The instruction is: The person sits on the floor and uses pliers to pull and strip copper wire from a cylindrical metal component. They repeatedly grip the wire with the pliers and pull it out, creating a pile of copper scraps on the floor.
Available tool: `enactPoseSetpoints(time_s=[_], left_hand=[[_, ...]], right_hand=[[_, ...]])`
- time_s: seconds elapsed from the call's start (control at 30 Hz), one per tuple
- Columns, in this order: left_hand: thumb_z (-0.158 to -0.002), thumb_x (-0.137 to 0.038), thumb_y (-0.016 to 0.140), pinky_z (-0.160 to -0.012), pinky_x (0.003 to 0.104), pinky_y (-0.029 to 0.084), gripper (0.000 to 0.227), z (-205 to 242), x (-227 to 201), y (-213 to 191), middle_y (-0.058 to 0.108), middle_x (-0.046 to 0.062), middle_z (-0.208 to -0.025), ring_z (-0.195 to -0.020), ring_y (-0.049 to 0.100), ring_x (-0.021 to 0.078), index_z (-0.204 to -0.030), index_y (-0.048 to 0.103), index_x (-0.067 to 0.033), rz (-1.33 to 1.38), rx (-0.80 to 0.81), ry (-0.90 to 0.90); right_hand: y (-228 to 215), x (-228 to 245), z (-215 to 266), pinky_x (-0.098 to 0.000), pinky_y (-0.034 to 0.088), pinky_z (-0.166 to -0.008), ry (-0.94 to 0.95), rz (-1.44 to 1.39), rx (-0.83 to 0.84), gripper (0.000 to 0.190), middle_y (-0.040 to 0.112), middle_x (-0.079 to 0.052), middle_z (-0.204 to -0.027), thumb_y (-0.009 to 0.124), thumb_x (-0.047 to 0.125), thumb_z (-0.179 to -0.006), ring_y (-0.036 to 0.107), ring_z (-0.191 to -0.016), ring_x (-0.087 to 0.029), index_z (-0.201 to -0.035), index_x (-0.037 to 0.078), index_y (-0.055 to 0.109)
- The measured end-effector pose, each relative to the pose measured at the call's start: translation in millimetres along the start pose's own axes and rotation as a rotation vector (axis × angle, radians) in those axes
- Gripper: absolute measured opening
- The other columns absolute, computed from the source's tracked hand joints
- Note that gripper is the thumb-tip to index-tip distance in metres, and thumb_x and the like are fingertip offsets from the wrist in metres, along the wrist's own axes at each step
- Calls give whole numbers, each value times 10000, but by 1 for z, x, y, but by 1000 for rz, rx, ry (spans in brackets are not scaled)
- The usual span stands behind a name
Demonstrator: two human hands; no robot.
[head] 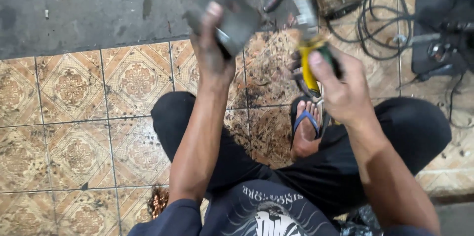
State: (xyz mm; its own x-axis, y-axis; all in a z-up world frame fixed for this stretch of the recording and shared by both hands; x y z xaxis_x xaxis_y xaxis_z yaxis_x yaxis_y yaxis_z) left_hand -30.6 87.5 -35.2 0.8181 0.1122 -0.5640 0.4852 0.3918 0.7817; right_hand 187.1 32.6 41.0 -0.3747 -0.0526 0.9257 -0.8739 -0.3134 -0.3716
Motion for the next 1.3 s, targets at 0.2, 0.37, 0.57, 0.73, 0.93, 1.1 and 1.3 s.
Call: enactPoseSetpoints(time_s=[0.2,0.37,0.57,0.73,0.93,1.1,1.3], left_hand=[[-768,-382,910,-1190,520,545,841,44,-28,36,578,136,-1395,-1313,615,340,-1438,449,-167,-803,297,529],[-787,-318,873,-1168,412,539,809,63,-9,54,573,127,-1352,-1267,622,276,-1412,386,-153,-938,498,482],[-714,-135,948,-1091,564,546,935,63,8,47,587,167,-1274,-1192,638,345,-1458,387,-56,-824,616,585],[-683,-56,950,-1131,611,490,923,73,14,60,587,205,-1290,-1239,616,407,-1432,411,-34,-812,722,588],[-707,-95,955,-1184,588,449,890,84,13,76,580,182,-1333,-1317,573,397,-1419,423,-60,-815,848,681],[-646,-103,1006,-1265,597,340,939,83,19,71,578,188,-1318,-1333,541,412,-1370,409,-54,-760,866,702],[-871,-292,906,-1291,527,547,1046,89,26,73,268,129,-1706,-1564,455,395,-1612,170,-233,-997,720,451]], right_hand=[[8,-44,-15,-509,685,-954,245,-526,-201,319,626,-120,-1121,639,337,-934,708,-1054,-302,-1005,27,606],[52,-84,-25,-611,611,-988,317,-804,-77,361,698,-104,-1007,762,413,-827,708,-1024,-291,-885,81,631],[39,-76,-26,-420,631,-704,249,-703,-209,528,602,-169,-916,901,292,-754,688,-821,-281,-1020,-20,568],[37,-77,-25,-421,652,-539,237,-758,-193,471,660,-204,-836,884,76,-734,723,-633,-289,-1048,-83,571],[37,-90,-23,-413,628,-695,316,-853,-204,414,640,-182,-936,781,6,-712,698,-820,-299,-1071,-50,583],[32,-75,-24,-402,603,-780,294,-791,-140,414,587,-198,-1089,686,9,-745,653,-968,-332,-1128,-22,534],[-7,-28,-22,-461,613,-984,108,-339,-275,443,568,-112,-1052,659,91,-737,640,-1001,-275,-1123,52,446]])
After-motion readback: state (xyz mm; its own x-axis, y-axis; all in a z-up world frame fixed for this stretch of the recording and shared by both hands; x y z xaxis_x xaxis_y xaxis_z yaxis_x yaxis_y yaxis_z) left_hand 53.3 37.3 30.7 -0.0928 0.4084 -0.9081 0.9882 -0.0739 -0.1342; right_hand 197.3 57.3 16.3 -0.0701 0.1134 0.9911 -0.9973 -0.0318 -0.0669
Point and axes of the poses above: each hand's wrist, its own z-axis away from the middle knuckle, its own y-axis out of the palm, x = y × z, the point moved 10 cm from there along -z, towards the middle knuckle
